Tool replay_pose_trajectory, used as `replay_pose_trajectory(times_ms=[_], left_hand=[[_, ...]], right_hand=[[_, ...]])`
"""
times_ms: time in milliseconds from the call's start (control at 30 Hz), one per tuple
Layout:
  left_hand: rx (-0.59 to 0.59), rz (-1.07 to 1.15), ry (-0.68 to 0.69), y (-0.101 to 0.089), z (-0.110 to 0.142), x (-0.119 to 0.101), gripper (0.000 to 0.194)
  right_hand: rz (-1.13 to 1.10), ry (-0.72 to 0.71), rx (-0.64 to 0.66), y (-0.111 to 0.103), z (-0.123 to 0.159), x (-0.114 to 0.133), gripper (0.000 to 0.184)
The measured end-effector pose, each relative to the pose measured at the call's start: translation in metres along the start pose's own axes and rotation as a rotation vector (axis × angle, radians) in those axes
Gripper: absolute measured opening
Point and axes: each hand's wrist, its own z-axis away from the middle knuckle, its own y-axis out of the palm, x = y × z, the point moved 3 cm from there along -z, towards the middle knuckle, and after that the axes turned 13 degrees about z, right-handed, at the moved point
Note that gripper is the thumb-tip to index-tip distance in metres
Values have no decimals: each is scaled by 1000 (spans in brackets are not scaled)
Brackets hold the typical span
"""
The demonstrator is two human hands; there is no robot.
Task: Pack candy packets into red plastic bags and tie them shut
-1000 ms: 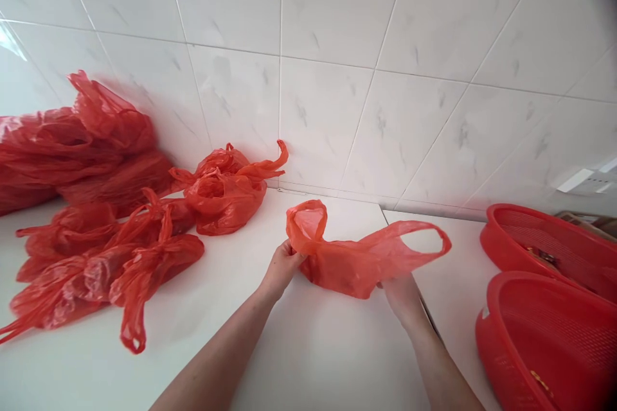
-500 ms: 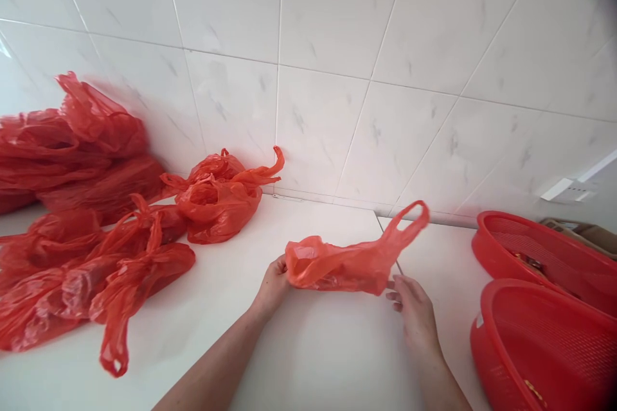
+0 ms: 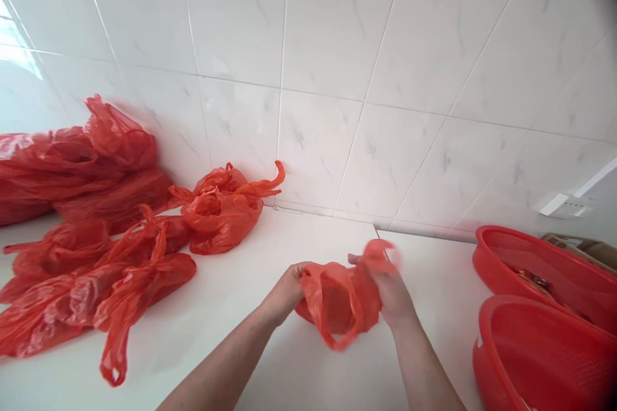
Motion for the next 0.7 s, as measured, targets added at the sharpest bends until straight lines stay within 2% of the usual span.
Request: replay_pose_trajectory(times_ms=[33, 100, 167, 233, 333, 433, 500, 600, 700], left_hand=[[-12, 35, 8, 4, 0, -1, 20], [-49, 127, 45, 7, 1, -4, 18], [-73, 204, 87, 8, 3, -6, 22], [-59, 253, 102, 9, 4, -7, 29], [33, 257, 85, 13, 5, -7, 41], [165, 146, -34, 20, 7, -6, 52], [199, 92, -131, 23, 8, -4, 44], [120, 161, -92, 24, 6, -7, 19], [-109, 443, -50, 19, 0, -8, 22]], right_hand=[[-137, -2, -57, -2, -2, 3, 28], [-400, -16, -156, -8, -3, 7, 23], [-549, 20, -174, -9, -3, 8, 15], [-629, 61, -137, -3, -2, 7, 9], [-618, 53, -71, 11, 3, 6, 15], [-447, 30, -14, 23, 8, 6, 13], [-353, 24, 12, 28, 11, 8, 11], [-375, -17, 68, 30, 16, 15, 11], [-459, -81, 162, 30, 23, 22, 9]])
